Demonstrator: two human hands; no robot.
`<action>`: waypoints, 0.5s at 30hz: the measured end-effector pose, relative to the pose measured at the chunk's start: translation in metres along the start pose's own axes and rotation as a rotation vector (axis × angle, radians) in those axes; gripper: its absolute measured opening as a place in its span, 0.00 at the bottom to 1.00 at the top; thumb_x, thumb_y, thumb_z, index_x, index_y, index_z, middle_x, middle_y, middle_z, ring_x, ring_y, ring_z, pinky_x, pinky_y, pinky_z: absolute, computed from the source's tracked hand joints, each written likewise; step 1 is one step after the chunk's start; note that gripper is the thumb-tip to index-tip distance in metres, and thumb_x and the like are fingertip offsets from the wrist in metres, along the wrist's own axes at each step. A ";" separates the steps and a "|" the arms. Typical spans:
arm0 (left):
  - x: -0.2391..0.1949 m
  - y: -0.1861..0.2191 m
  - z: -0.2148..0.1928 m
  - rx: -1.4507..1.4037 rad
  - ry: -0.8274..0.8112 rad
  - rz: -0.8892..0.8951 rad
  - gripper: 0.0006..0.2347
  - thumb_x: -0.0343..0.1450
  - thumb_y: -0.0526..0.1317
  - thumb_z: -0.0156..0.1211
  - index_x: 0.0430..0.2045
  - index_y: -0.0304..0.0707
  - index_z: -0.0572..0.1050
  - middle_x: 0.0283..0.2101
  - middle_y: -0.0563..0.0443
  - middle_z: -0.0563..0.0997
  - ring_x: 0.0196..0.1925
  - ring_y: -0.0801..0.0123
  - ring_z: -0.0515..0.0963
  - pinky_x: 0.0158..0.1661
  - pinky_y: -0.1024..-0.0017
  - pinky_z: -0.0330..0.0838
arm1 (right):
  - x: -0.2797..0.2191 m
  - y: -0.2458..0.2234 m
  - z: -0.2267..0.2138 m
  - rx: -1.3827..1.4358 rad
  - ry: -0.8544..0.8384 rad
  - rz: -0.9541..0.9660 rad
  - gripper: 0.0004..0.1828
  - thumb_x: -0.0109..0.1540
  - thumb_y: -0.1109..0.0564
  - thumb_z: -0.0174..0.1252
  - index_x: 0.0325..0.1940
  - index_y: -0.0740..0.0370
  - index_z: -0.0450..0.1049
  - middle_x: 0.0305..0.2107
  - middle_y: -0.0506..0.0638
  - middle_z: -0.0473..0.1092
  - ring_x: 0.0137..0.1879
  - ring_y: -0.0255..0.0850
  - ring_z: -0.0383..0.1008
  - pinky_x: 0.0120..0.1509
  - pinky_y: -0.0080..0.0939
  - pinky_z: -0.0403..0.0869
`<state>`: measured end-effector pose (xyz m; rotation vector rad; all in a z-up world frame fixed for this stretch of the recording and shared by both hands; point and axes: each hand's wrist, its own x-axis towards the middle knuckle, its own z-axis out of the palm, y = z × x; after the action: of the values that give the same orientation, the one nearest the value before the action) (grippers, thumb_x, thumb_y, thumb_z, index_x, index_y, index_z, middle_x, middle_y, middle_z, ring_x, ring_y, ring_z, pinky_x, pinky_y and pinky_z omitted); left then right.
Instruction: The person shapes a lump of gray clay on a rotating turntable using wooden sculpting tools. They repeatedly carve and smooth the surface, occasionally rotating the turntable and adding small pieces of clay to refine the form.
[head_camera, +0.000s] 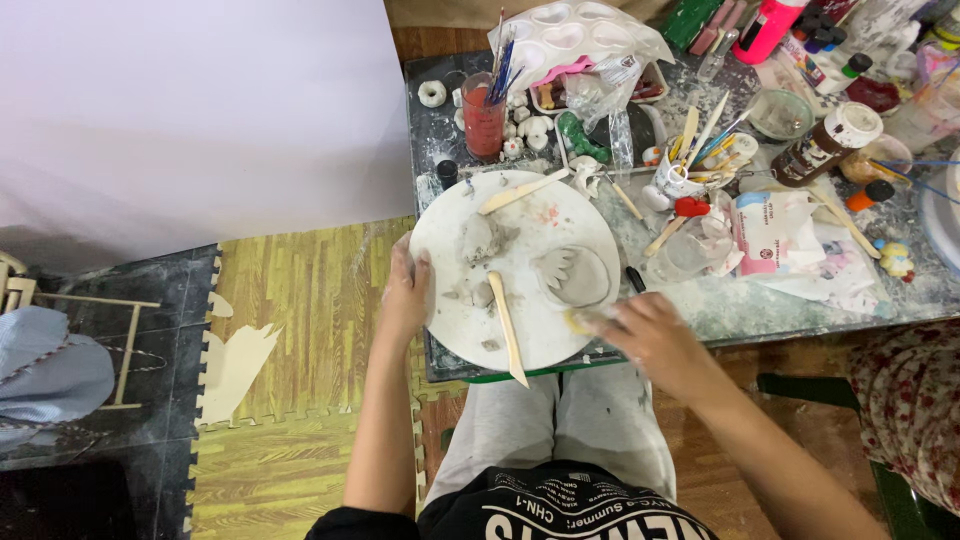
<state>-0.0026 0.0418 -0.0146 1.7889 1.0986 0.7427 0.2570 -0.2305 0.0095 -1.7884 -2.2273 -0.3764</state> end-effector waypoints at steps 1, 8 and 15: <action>0.001 -0.003 0.000 0.020 -0.009 -0.010 0.22 0.78 0.49 0.44 0.67 0.42 0.59 0.62 0.34 0.75 0.65 0.47 0.75 0.60 0.55 0.68 | -0.001 0.002 -0.006 -0.002 0.020 0.005 0.33 0.57 0.72 0.57 0.64 0.49 0.74 0.42 0.47 0.73 0.50 0.42 0.68 0.58 0.45 0.70; 0.022 -0.011 -0.003 0.057 -0.087 -0.022 0.22 0.78 0.48 0.46 0.67 0.46 0.60 0.62 0.37 0.75 0.65 0.47 0.75 0.61 0.58 0.67 | -0.007 -0.003 -0.005 0.059 0.038 0.002 0.37 0.55 0.75 0.55 0.64 0.45 0.72 0.43 0.44 0.74 0.51 0.41 0.70 0.58 0.42 0.72; 0.058 -0.019 -0.004 0.034 -0.186 0.120 0.21 0.77 0.49 0.49 0.65 0.41 0.63 0.61 0.36 0.76 0.66 0.49 0.74 0.62 0.60 0.66 | -0.014 0.018 -0.027 0.306 0.172 0.171 0.31 0.57 0.69 0.60 0.61 0.42 0.74 0.40 0.44 0.72 0.47 0.41 0.70 0.50 0.37 0.75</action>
<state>0.0116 0.0999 -0.0280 1.9239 0.8919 0.6165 0.2784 -0.2494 0.0302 -1.6954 -1.8828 -0.1381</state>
